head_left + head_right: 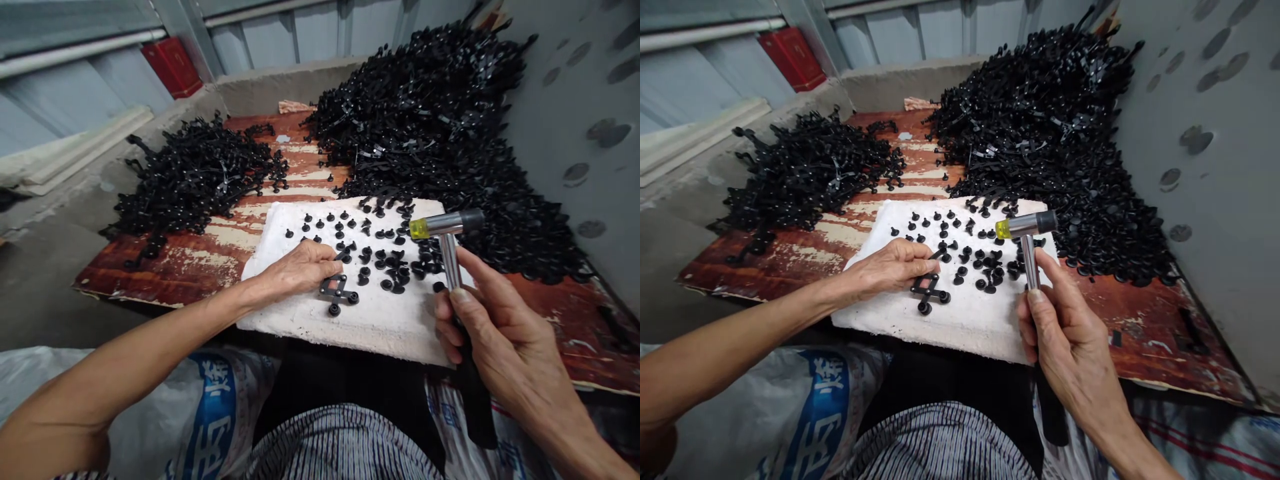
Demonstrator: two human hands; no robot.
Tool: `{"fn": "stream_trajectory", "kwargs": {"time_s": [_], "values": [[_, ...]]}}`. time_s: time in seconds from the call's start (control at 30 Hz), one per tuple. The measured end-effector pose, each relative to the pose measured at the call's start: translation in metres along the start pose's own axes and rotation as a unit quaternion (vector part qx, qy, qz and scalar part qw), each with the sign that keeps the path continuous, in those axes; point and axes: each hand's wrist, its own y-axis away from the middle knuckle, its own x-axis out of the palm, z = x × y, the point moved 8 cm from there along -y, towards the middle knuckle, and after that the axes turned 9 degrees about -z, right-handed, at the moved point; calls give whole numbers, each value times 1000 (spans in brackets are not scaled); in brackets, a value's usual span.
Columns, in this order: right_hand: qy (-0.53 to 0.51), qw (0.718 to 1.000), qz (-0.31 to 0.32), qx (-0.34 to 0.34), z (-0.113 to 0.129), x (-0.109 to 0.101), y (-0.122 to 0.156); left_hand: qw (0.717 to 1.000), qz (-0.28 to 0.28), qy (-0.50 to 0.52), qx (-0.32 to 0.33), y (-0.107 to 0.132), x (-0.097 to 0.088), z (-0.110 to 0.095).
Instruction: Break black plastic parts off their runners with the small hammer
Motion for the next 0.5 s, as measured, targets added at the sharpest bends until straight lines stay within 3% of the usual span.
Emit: {"fn": "stream_trajectory", "kwargs": {"time_s": [0.5], "values": [[30,999,17,-8,-4,-1,1,999,3,-35,21,-4,1,-4]]}}
